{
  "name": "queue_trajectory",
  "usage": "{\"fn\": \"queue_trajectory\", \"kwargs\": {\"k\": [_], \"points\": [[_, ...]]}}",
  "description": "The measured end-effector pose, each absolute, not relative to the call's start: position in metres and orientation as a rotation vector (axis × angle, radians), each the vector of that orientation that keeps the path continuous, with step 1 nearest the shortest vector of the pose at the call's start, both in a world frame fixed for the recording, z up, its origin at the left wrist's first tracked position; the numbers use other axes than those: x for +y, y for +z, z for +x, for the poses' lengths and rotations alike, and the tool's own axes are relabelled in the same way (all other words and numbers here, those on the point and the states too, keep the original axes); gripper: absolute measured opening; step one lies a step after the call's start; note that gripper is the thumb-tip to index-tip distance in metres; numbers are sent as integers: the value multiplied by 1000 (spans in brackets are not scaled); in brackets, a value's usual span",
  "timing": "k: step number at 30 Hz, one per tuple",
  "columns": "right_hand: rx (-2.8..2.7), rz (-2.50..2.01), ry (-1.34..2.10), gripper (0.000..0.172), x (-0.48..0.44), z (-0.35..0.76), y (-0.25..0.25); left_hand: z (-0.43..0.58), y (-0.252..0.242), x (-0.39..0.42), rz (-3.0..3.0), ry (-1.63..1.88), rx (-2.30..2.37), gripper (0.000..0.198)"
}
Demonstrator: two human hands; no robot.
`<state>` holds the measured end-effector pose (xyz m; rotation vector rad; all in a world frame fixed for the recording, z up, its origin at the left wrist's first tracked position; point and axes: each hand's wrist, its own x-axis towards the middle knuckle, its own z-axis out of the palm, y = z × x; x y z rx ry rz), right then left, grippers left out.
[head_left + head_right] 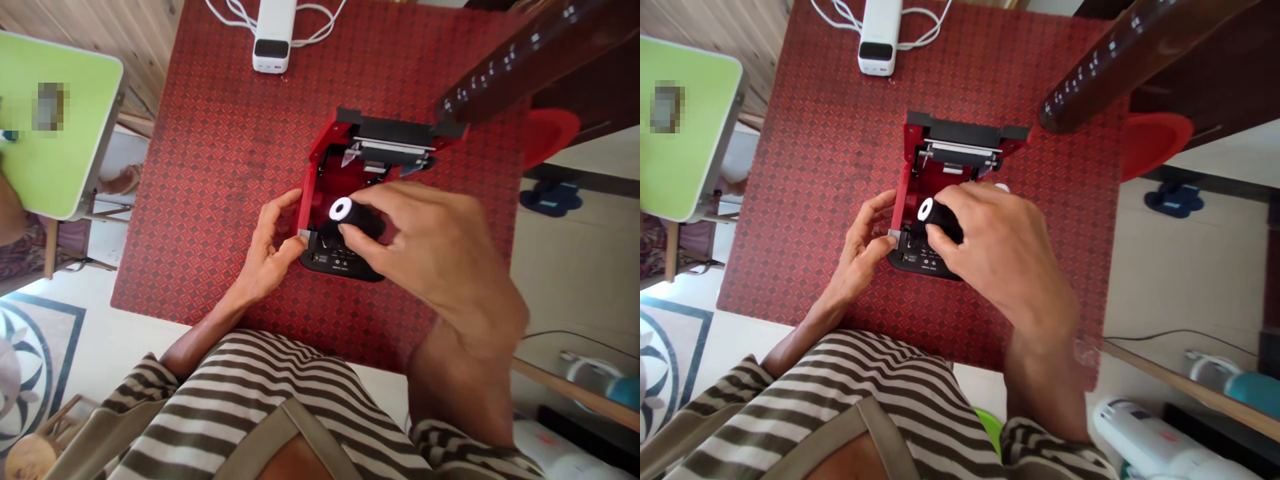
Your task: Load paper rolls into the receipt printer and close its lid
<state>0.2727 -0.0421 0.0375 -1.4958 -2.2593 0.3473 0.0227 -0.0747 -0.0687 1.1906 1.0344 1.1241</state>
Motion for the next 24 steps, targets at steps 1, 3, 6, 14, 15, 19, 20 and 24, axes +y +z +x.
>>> {"fn": "queue_trajectory", "kwargs": {"k": [1,3,6,14,15,19,20,24], "points": [[-2197,-1469,380,12,-50,279,45,22,-70,-74,1197,1119,1036,68],[-1993,-1421,477,19,-68,293,52,20,-74,-73,1211,1123,1033,70],[-1590,-1368,587,19,-93,317,34,18,-80,-70,1247,1149,1015,73],[-1203,-1444,813,36,-139,341,-80,18,-88,-63,1293,1200,992,70],[-1211,-1474,865,36,-141,339,-85,17,-90,-62,1312,1217,991,71],[-1329,-1586,1003,32,-141,331,-84,15,-102,-58,1381,1272,972,75],[-1361,-1596,1010,33,-140,331,-81,14,-105,-58,1390,1272,973,75],[-1415,-1610,1027,33,-140,335,-73,12,-110,-57,1412,1253,972,78]]}}
